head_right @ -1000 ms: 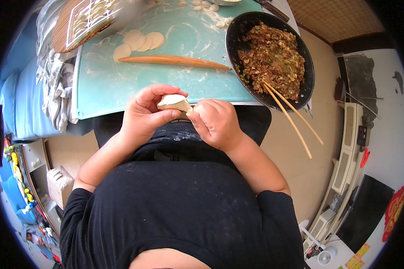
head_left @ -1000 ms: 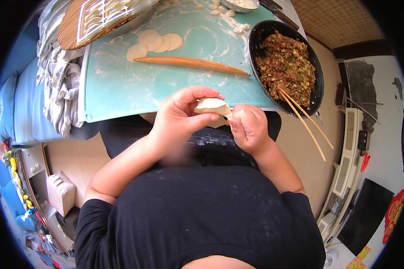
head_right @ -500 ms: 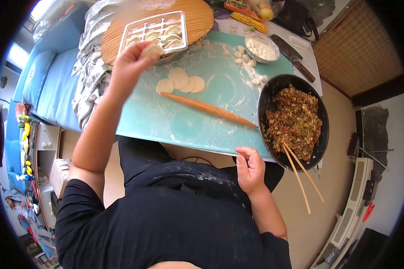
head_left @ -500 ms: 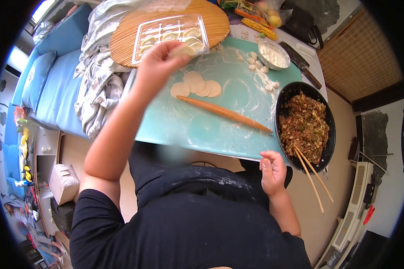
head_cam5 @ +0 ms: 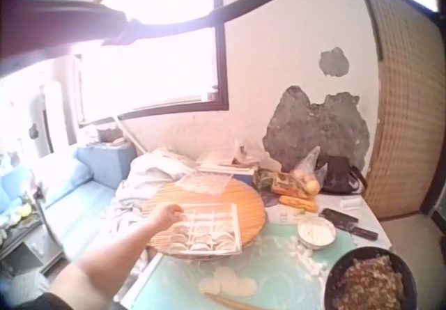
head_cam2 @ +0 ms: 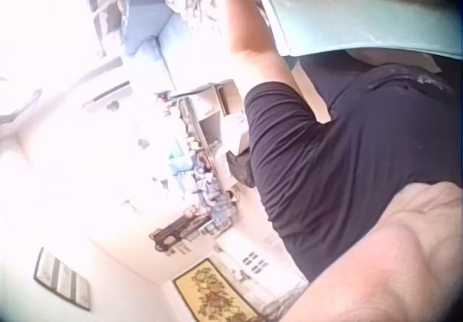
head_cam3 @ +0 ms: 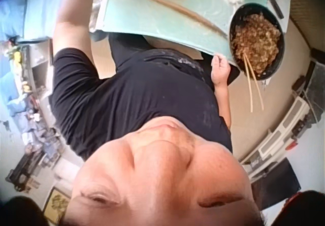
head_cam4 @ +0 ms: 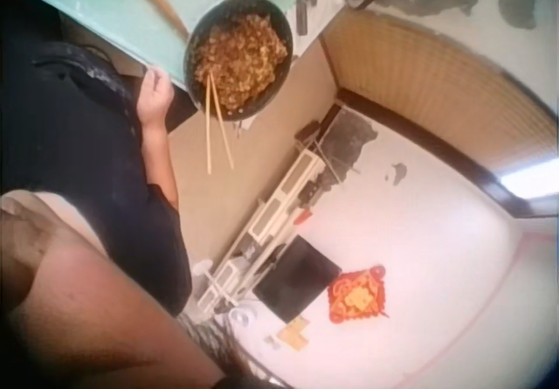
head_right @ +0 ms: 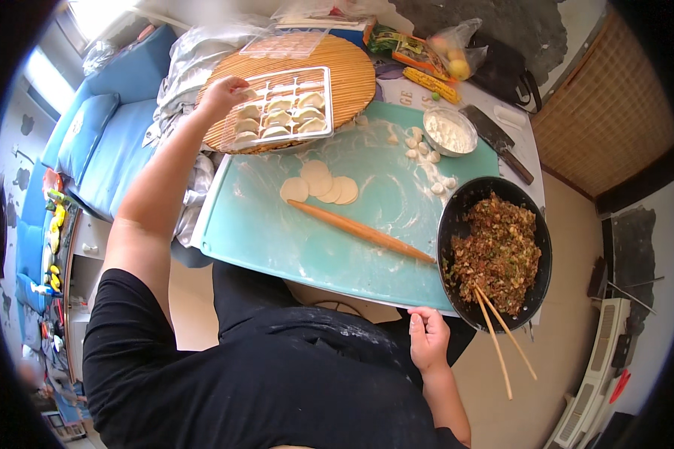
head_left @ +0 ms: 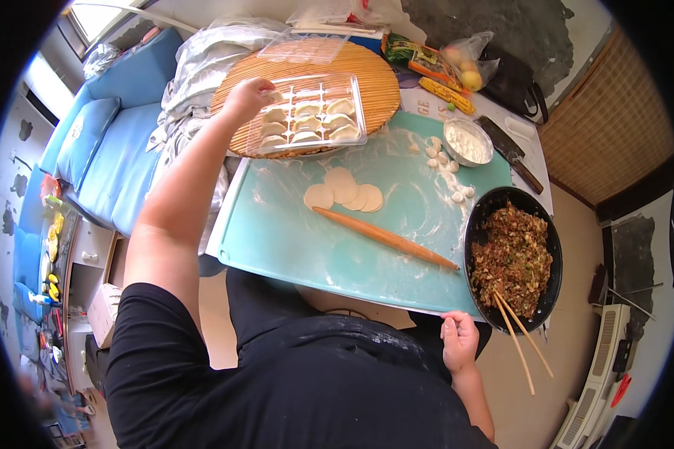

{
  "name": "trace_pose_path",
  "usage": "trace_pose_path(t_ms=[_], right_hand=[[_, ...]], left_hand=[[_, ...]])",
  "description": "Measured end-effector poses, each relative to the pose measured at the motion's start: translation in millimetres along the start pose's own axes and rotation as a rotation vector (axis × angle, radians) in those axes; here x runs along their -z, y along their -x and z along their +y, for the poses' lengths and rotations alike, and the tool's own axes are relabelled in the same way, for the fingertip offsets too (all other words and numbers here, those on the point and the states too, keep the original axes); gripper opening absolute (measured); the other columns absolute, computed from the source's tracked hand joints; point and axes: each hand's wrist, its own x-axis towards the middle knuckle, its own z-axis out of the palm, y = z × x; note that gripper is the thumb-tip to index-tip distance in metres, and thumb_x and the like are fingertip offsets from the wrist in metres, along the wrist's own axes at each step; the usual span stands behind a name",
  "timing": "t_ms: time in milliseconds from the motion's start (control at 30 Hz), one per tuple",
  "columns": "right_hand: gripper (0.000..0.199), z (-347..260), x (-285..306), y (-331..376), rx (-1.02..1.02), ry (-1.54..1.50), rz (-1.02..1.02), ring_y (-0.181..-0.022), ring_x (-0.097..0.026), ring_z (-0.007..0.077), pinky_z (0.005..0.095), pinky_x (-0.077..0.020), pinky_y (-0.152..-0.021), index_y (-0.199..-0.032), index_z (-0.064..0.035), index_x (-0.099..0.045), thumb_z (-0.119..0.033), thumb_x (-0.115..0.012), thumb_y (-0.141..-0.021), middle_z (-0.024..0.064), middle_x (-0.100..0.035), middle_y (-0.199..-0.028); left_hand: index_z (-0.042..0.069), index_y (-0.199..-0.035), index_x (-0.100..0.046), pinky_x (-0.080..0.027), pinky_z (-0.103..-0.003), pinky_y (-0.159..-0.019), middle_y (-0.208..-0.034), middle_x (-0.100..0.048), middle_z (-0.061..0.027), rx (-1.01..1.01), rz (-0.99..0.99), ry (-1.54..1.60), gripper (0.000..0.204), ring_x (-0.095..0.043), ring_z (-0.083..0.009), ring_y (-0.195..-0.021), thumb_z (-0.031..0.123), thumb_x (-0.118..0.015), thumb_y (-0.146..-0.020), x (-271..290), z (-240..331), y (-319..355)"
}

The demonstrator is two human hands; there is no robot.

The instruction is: The person repeatedly fills round dough wrappers with a meat and vegetable mixture using chopsticks, then folds and pleats the edges to seal the dumplings. Finished dumplings are placed into a compartmentalized tray on the table.

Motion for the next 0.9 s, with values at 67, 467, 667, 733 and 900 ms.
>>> trace_pose_path(t_ms=[67, 467, 667, 733, 900], right_hand=[[0.011, -3, -1, -1, -0.026, 0.008, -0.005, -0.054, -0.036, 0.0014, 0.0171, -0.0303, -0.050, -0.090, 0.0005, -0.055, -0.009, -0.051, -0.088, -0.0051, -0.044, -0.062], [0.015, 7, 21, 9, -0.077, -0.021, 0.150, -0.051, -0.036, 0.0028, 0.0178, -0.0299, -0.047, -0.087, -0.0014, -0.054, -0.015, -0.048, -0.091, -0.0033, -0.043, -0.060], [0.023, 21, 58, 37, -0.199, -0.271, 0.617, -0.047, -0.037, 0.0057, 0.0181, -0.0284, -0.041, -0.078, -0.0071, -0.046, -0.023, -0.043, -0.094, -0.0011, -0.040, -0.058], [0.026, 21, 63, 43, -0.169, -0.226, 0.745, -0.049, -0.038, 0.0061, 0.0186, -0.0292, -0.042, -0.076, -0.0083, -0.044, -0.027, -0.045, -0.093, -0.0003, -0.041, -0.061], [0.030, 32, 84, 61, -0.069, -0.114, 0.861, -0.052, -0.041, 0.0069, 0.0191, -0.0301, -0.042, -0.092, -0.0064, -0.045, -0.036, -0.050, -0.090, 0.0010, -0.043, -0.067]], left_hand=[[0.006, -0.099, -0.063, -0.046, -0.028, -0.077, -0.091, -0.064, -0.0082, -0.017, 0.000, -0.067, 0.030, -0.059, -0.0164, -0.084, 0.015, -0.070, -0.071, -5, 16, 2], [0.005, -0.091, -0.065, -0.048, -0.028, -0.071, -0.089, -0.065, -0.0081, -0.264, 0.328, 0.123, 0.019, -0.061, -0.0178, -0.079, 0.015, -0.068, -0.074, -15, 62, 37], [0.003, -0.080, -0.063, -0.049, -0.028, -0.063, -0.081, -0.062, -0.0068, -0.398, 0.019, 0.261, 0.007, -0.060, -0.0197, -0.070, 0.004, -0.066, -0.074, -60, 109, 161], [0.002, -0.090, -0.062, -0.049, -0.033, -0.068, -0.085, -0.061, -0.0104, -0.129, -0.070, 0.229, 0.019, -0.061, -0.0249, -0.077, 0.014, -0.065, -0.076, -101, 78, 170], [0.000, -0.098, -0.059, -0.048, -0.037, -0.072, -0.089, -0.062, -0.0156, 0.149, -0.104, 0.080, 0.042, -0.060, -0.0294, -0.082, 0.029, -0.070, -0.069, -149, 35, 148]])
